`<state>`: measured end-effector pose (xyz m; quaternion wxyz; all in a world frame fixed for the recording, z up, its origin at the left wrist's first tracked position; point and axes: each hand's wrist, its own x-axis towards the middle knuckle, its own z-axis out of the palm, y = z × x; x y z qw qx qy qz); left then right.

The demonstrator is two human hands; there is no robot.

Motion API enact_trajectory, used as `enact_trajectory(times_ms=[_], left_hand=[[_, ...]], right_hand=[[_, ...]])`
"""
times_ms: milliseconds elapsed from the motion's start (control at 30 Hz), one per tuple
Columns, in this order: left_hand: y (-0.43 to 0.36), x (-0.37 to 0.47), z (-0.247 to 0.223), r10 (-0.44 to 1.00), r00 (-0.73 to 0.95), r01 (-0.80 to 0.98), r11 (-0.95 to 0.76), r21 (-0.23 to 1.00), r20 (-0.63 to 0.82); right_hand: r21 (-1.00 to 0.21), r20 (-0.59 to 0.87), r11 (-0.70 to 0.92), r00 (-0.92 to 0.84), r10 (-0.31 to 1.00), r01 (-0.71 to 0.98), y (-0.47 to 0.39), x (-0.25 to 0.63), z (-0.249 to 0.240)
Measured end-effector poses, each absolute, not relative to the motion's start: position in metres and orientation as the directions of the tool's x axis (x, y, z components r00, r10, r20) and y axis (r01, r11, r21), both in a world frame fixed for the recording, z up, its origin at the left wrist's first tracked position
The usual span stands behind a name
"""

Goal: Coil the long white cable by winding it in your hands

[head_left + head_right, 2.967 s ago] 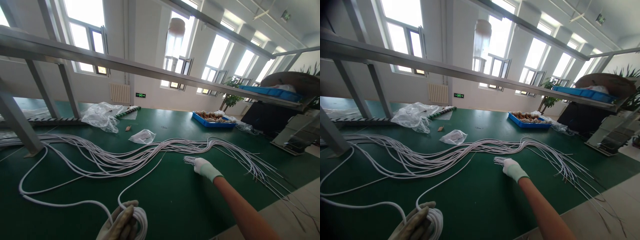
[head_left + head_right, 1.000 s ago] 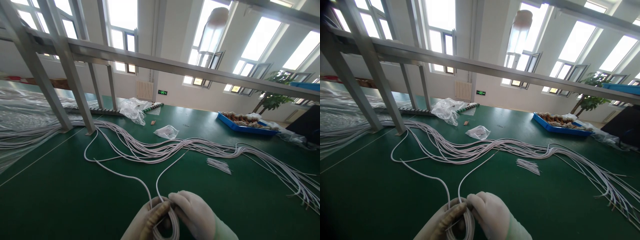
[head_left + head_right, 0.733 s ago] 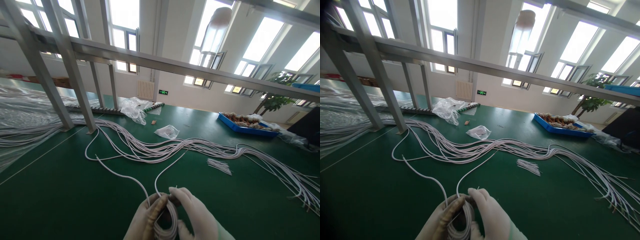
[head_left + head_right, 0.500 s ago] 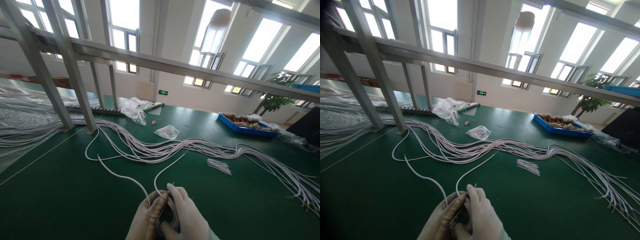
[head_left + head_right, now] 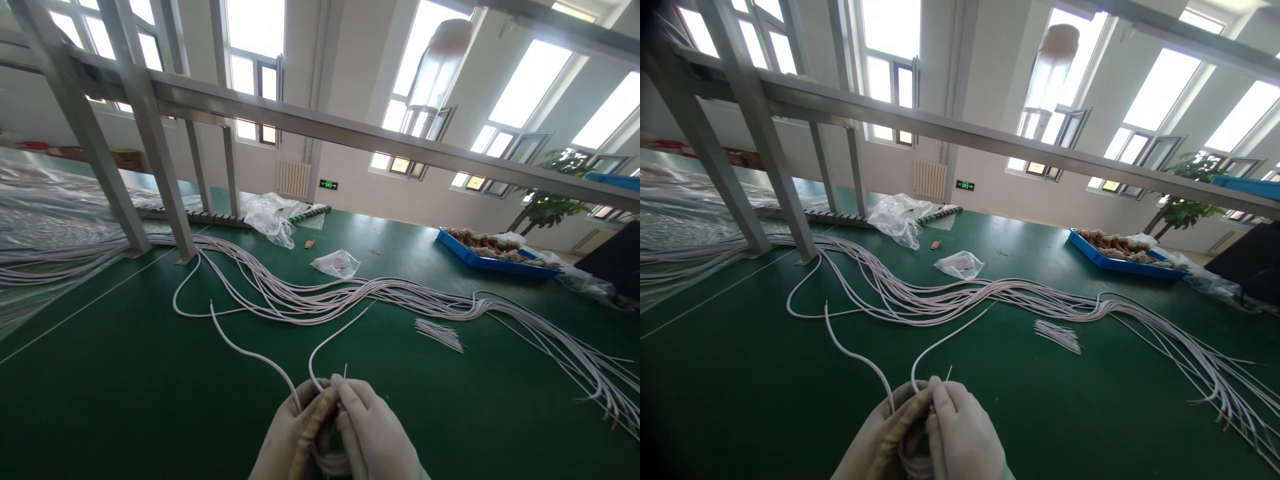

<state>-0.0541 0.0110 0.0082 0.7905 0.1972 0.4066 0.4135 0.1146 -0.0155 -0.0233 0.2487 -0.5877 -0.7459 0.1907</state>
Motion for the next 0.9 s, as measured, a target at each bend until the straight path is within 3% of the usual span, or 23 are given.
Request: enact_trajectory(times_ms=[133, 300, 467, 533, 600, 700, 800, 900], left_hand=[[0.018, -0.05, 0.001, 0.799, 0.41, -0.401, 0.591, 0.7, -0.44], [0.013, -0.048, -0.004, 0.798, 0.397, -0.4, 0.595, 0.697, -0.454], [0.011, -0.045, -0.009, 0.823, 0.422, -0.415, 0.548, 0.726, -0.381], [0.01, -0.045, -0.009, 0.83, 0.422, -0.4, 0.531, 0.747, -0.364], [0.009, -0.046, -0.008, 0.837, 0.414, -0.403, 0.52, 0.753, -0.357], [0.008, -0.049, -0.002, 0.838, 0.403, -0.387, 0.521, 0.761, -0.368], [0.008, -0.054, 0.006, 0.812, 0.447, -0.354, 0.546, 0.759, -0.376], [0.007, -0.056, 0.013, 0.793, 0.504, -0.391, 0.562, 0.729, -0.342]], right_hand=[[-0.584, 0.313, 0.275, -0.101, 0.944, 0.764, -0.014, 0.111, -0.024], [-0.483, 0.524, 0.166, 0.132, 0.842, 0.859, -0.013, 0.11, -0.047], [-0.261, 0.627, 0.35, -0.118, 0.77, 0.9, -0.026, 0.115, -0.038], [-0.224, 0.616, 0.416, -0.202, 0.762, 0.882, -0.028, 0.117, -0.026], [-0.287, 0.569, 0.443, -0.221, 0.792, 0.849, -0.026, 0.117, -0.013], [-0.549, 0.41, 0.401, -0.182, 0.894, 0.734, -0.018, 0.117, 0.003], [-0.835, 0.156, 0.204, -0.136, 0.978, 0.511, -0.011, 0.119, 0.017], [-0.933, 0.001, 0.058, -0.16, 0.987, 0.354, -0.005, 0.124, 0.029]])
